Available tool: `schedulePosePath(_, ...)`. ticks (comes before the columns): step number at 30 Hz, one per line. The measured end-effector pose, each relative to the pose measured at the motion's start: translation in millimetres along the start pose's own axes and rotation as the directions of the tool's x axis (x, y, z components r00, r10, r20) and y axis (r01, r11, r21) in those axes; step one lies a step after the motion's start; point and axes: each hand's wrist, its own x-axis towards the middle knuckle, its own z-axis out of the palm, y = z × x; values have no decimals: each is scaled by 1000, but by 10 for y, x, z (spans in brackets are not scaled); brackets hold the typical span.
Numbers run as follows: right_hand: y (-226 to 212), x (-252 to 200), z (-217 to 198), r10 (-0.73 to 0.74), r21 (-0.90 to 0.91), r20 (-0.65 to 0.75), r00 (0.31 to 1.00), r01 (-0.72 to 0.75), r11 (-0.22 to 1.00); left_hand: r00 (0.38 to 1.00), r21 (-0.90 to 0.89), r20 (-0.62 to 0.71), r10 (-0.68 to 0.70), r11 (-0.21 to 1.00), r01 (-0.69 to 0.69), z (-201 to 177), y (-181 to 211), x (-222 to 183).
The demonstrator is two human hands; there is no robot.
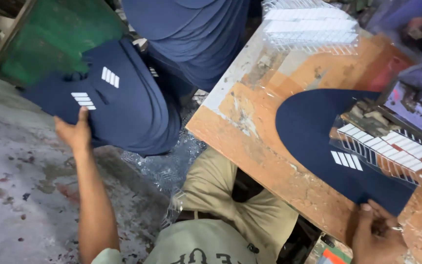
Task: Applying patterned stencils onto fabric shoe components using a manual press machine.
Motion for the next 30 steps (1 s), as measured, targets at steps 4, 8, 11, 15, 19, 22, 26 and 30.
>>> schedulePosePath(4, -287, 10, 22, -44, -119, -102, 994, 32, 992, 976, 389, -129, 176, 914, -113, -1, 483, -334)
schedulePosePath(8, -626, 37, 116, -129, -260, -188, 974, 77, 963, 947, -292, 39, 319, 910, -294, 349, 3270, -945)
schedulePosePath(11, -689, 82, 129, -73, -156, -192, 979, 43, 987, 674, -393, 429, 601, 796, -460, 987, 4349, -1215)
schedulePosePath(15, -668, 44, 106, -22, -151, -205, 978, -9, 988, 600, -375, 460, 654, 756, -537, 2861, 4635, -994)
schedulePosePath(19, -699, 62, 105, 27, -139, -212, 977, -57, 989, 732, 10, 663, 157, 976, -218, 3596, 4863, -912)
schedulePosePath(22, -658, 70, 135, 37, -132, -224, 974, -68, 989, 841, -37, 386, 379, 918, -396, 3812, 4736, -1075)
schedulePosePath(26, -639, 95, 128, 52, -153, -206, 977, -84, 985, 682, -82, -10, 732, 679, -730, 3349, 4987, -1166)
schedulePosePath(30, -619, 82, 117, 74, -99, -208, 975, -96, 990, 646, -556, 190, 739, 624, -550, 2801, 5063, -1072)
